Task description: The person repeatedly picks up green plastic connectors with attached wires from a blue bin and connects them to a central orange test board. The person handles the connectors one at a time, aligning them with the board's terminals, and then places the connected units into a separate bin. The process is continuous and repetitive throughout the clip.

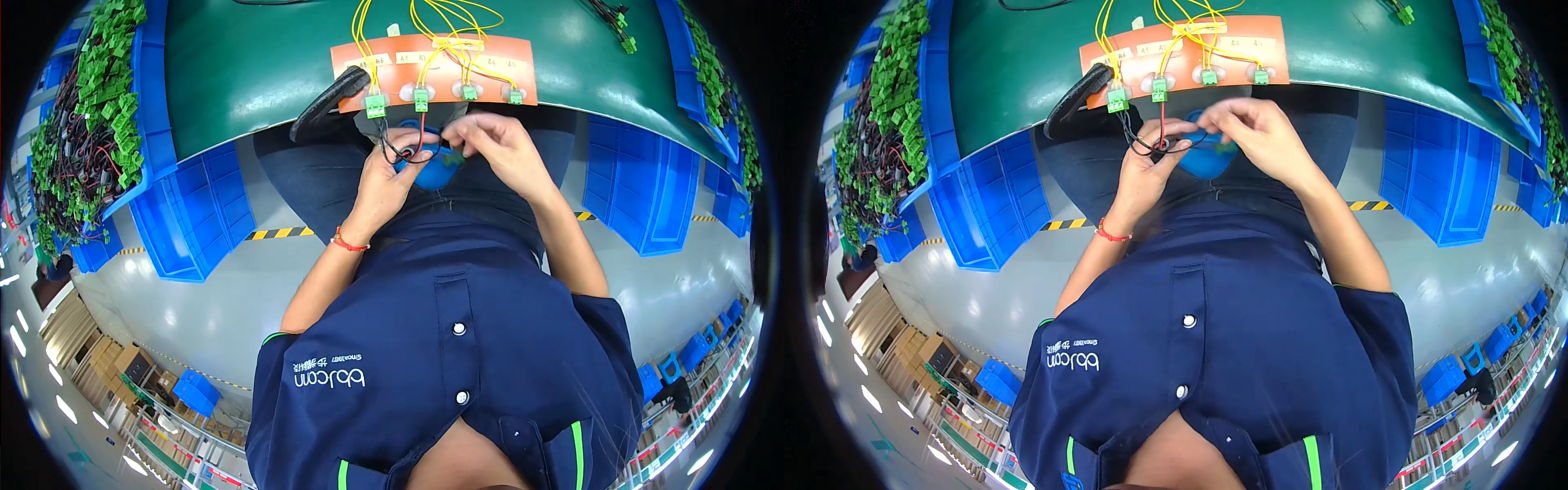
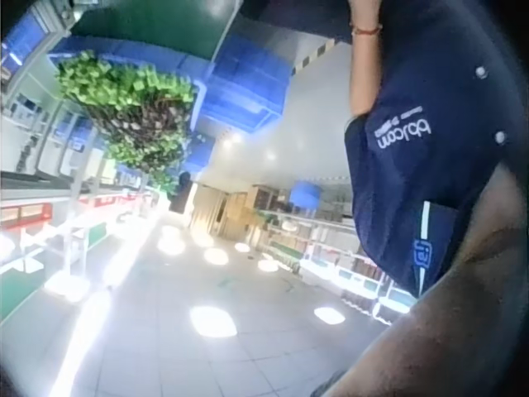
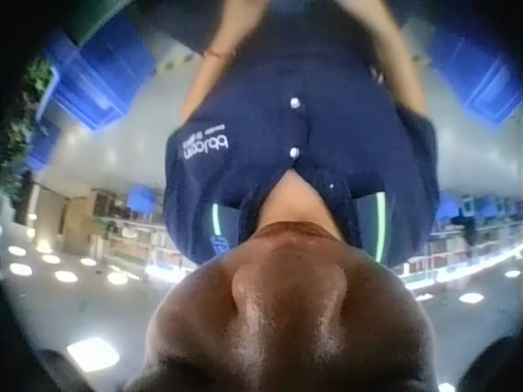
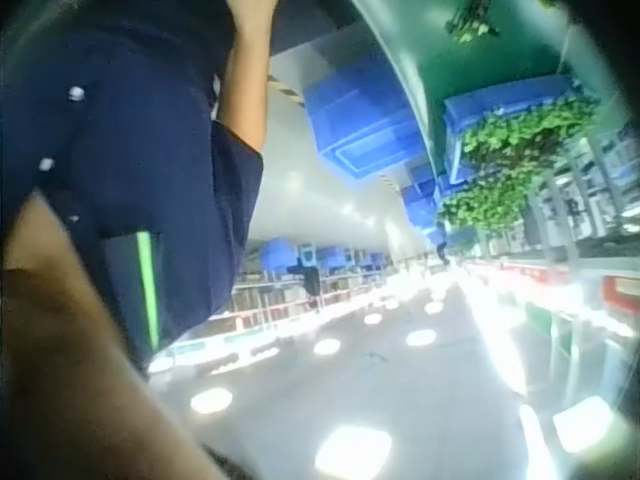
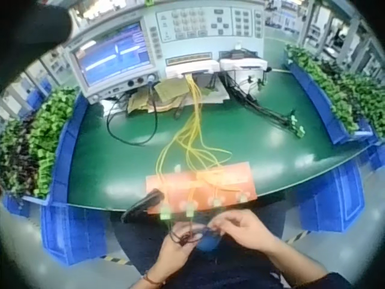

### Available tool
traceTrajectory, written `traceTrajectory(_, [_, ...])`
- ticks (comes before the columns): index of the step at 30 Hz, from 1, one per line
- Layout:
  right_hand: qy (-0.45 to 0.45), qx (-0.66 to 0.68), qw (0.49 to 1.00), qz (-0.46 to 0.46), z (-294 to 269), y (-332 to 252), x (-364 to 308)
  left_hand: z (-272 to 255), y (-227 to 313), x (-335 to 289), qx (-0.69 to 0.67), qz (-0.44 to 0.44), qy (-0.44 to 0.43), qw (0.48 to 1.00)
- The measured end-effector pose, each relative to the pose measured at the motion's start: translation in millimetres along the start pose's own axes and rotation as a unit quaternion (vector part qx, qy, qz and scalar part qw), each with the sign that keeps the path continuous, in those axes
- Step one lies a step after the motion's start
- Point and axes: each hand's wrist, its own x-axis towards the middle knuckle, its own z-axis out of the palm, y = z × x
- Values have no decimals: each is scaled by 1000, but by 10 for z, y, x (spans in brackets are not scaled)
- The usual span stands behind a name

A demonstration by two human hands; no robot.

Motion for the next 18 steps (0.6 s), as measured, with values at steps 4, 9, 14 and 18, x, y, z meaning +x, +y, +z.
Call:
traceTrajectory(4, [17, -196, 980, -42, 51, 149, -233, -32, 59, 65, 155, 17, 9, 988])
traceTrajectory(9, [-33, -239, 965, -104, 313, 355, -122, 2, 182, 97, 133, -51, -41, 989])
traceTrajectory(14, [4, -361, 923, -133, 195, 308, -89, 28, 151, 56, 85, -44, 3, 995])
traceTrajectory(18, [-83, -322, 941, -63, 38, 164, -266, 1, 20, 33, -81, -53, 25, 995])
